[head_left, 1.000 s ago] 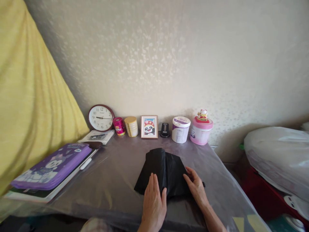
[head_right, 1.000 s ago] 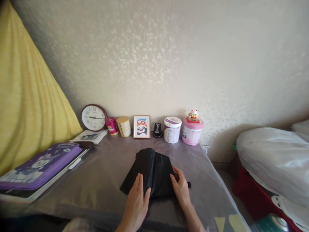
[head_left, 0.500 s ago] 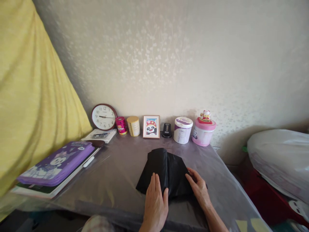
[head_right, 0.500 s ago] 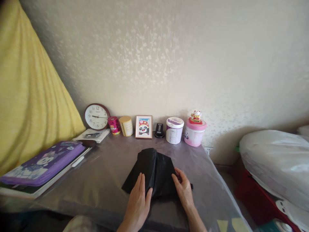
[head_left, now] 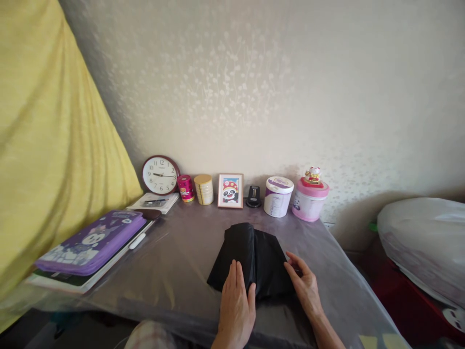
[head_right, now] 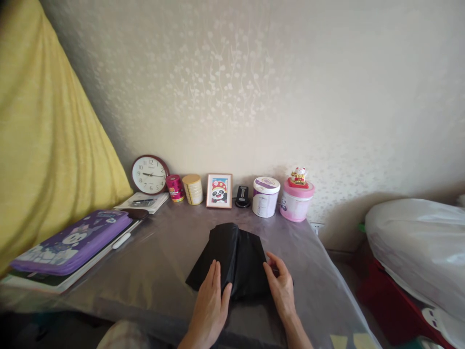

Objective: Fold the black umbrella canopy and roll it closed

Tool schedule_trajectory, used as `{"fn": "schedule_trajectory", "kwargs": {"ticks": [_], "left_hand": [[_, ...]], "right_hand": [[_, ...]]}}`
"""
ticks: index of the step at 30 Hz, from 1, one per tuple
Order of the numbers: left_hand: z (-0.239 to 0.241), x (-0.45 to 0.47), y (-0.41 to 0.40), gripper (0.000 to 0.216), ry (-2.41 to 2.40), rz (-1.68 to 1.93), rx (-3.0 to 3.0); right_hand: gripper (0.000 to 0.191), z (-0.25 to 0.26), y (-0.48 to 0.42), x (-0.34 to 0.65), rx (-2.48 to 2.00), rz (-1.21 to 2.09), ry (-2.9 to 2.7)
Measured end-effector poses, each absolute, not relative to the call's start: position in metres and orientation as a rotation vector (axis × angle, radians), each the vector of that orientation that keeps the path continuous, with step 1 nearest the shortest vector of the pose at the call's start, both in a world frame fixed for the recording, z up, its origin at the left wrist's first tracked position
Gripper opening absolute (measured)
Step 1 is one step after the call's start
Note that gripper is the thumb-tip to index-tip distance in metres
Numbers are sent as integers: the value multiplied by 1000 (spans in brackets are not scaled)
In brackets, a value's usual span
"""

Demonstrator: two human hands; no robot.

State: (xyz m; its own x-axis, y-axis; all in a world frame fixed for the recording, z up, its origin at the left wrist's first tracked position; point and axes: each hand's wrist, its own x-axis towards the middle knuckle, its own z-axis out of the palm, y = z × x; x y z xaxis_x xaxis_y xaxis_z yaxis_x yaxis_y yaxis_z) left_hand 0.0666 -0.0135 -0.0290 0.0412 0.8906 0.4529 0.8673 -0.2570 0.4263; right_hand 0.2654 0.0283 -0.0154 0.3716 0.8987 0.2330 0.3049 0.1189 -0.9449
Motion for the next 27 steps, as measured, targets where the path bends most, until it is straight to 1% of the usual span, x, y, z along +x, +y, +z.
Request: {"fn": "schedule_trajectory", "kwargs": {"ticks": [3, 6, 9, 12, 14, 16, 17, 20, 22, 24, 27], "left_hand": [[-31, 67, -14, 53, 1902, 1031, 2248], [-31, 67, -14, 54, 1926, 995, 2259], [-30, 67, -14, 53, 1944, 955, 2257], [-29, 67, -14, 53, 1934, 943, 2260], [-29, 67, -14, 53, 1929, 954, 2255], [-29, 66, -15, 53, 1927, 971, 2242], [-29, 66, -15, 53, 1924, 979, 2236], [-29, 65, -14, 54, 1910, 987, 2225], [-28, 64, -14, 54, 1903, 974, 2218], [-28, 64, -13, 54, 1896, 958, 2207], [-28, 63, -12, 52, 1902, 948, 2175]], "right_hand": [[54, -4, 24, 261, -1342, 830, -1110], [53, 10, 18, 257, -1283, 1054, -1076], [50, 19, 12, 253, -1214, 1174, -1019], [55, 22, 4, 246, -1183, 1224, -996], [62, 21, -1, 239, -1216, 1230, -998], [64, 18, -6, 233, -1288, 1198, -1035], [61, 16, -8, 231, -1330, 1166, -1069], [42, 8, -9, 225, -1421, 1005, -1179], [37, 4, -4, 220, -1405, 908, -1189], [39, 2, 4, 213, -1356, 857, -1179], [46, 7, 15, 200, -1227, 887, -1208]]}}
